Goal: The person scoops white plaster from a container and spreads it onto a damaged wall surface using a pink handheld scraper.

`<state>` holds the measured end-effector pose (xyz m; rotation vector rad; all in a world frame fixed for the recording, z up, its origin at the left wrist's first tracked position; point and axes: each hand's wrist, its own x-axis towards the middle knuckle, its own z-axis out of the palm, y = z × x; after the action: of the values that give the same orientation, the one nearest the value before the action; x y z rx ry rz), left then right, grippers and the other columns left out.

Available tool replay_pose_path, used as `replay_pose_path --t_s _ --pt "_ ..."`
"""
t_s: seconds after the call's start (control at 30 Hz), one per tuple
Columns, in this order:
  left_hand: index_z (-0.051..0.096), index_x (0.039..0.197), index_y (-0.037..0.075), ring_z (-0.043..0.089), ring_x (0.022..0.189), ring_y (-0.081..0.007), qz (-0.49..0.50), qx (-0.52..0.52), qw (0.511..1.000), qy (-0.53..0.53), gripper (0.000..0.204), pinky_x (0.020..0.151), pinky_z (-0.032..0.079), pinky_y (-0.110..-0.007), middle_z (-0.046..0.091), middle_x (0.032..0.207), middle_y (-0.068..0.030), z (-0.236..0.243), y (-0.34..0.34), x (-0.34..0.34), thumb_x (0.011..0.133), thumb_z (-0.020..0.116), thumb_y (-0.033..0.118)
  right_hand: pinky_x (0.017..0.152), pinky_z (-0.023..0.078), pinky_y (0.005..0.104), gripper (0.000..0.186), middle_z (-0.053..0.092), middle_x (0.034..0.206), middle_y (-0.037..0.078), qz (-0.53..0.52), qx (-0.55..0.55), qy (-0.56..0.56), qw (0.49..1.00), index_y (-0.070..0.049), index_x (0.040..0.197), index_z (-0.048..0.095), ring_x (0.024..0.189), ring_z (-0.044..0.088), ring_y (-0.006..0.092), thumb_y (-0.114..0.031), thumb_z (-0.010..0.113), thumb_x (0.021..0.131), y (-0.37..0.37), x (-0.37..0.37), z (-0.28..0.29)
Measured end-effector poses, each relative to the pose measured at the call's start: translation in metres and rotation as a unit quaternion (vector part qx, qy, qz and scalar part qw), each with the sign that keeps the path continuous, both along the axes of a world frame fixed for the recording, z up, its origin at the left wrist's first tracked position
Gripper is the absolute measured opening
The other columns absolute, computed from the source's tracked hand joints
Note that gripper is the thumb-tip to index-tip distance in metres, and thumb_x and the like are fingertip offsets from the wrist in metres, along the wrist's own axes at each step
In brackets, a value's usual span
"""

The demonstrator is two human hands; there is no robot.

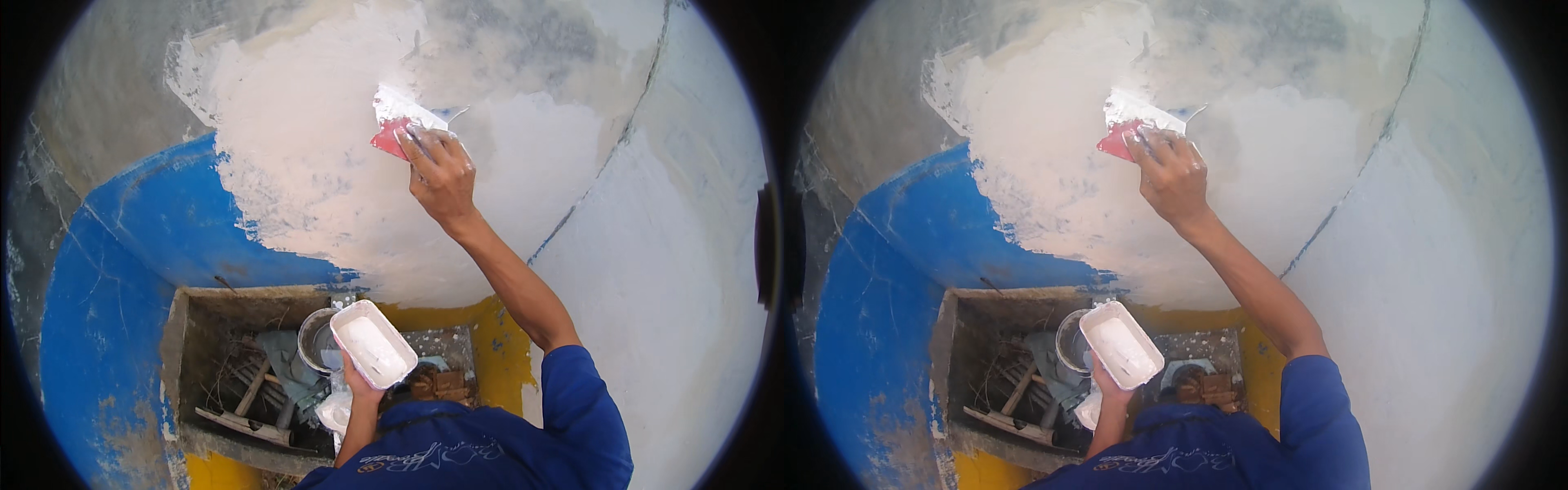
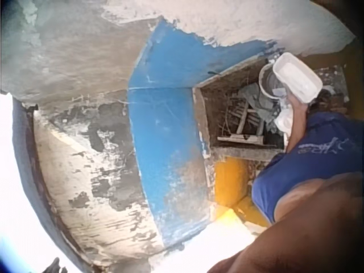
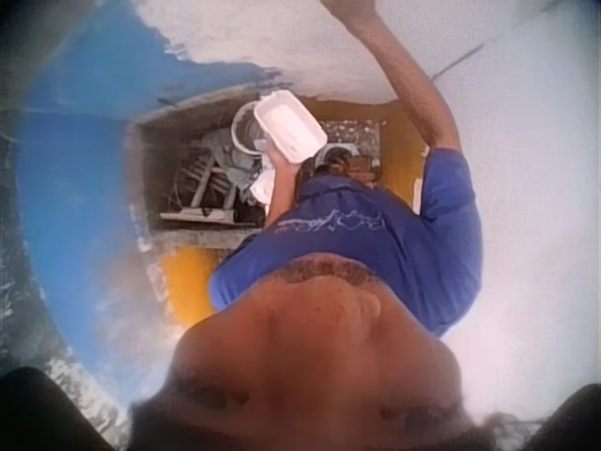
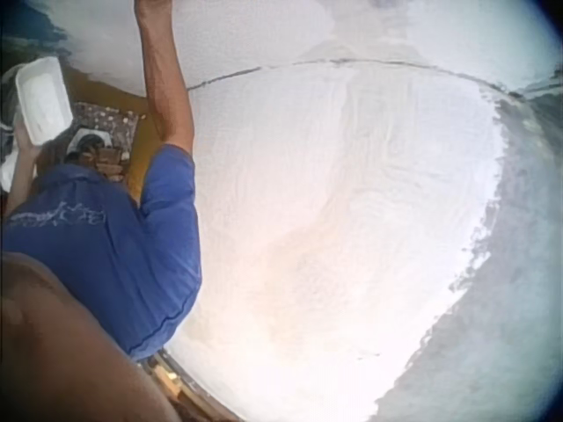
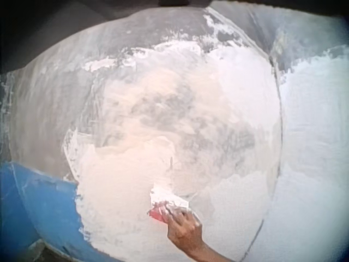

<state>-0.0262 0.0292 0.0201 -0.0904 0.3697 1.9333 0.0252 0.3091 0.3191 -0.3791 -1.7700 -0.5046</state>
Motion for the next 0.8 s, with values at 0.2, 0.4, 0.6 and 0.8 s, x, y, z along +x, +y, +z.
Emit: replay_pose_path --t_s 0.2,0.4,0.6,0.8 --pt "0.036 0.151 0.015 0.052 0.13 -0.0369 0.026 -0.003 1.0 0.007 0.07 0.108 0.042 -0.058 0.048 0.148 -0.0107 -0.003 -0.001 -0.002 0.099 0.037 0.062 0.073 0.053 0.0381 0.045 0.072 0.105 0.004 0.066 -0.005 0.033 0.997 -0.014 0.11 0.073 0.094 0.064 0.0257 0.004 0.068 0.069 -0.003 0.008 0.022" --pt "0.036 0.151 0.016 0.051 0.131 -0.0364 0.025 0.001 1.0 0.017 0.069 0.108 0.042 -0.057 0.048 0.147 -0.0106 0.0 0.001 0.0 0.1 0.038 0.061 0.068 0.05 0.034 0.035 0.065 0.125 0.004 -0.059 0.083 -0.068 0.993 -0.019 0.109 0.073 0.095 0.066 0.0215 -0.005 0.063 0.079 0.033 -0.009 -0.003" --pt "0.036 0.151 0.016 0.051 0.131 -0.0364 0.024 -0.017 0.999 0.022 0.069 0.108 0.042 -0.057 0.048 0.147 -0.0105 -0.002 -0.004 -0.003 0.099 0.038 0.062 0.075 0.054 0.0367 0.043 0.072 0.096 0.005 0.106 -0.03 0.055 0.992 -0.014 0.102 0.077 0.09 0.067 0.0262 0.007 0.067 0.066 -0.008 0.034 0.021" --pt "0.036 0.151 0.017 0.052 0.13 -0.0355 0.019 0.019 1.0 0.008 0.068 0.107 0.044 -0.056 0.049 0.146 -0.0097 0.005 -0.001 0.0 0.1 0.037 0.061 0.076 0.052 0.0365 0.047 0.073 0.098 0.006 -0.038 0.089 0.162 0.982 -0.012 0.112 0.075 0.087 0.065 0.027 0.011 0.068 0.072 0.067 0.111 0.088"
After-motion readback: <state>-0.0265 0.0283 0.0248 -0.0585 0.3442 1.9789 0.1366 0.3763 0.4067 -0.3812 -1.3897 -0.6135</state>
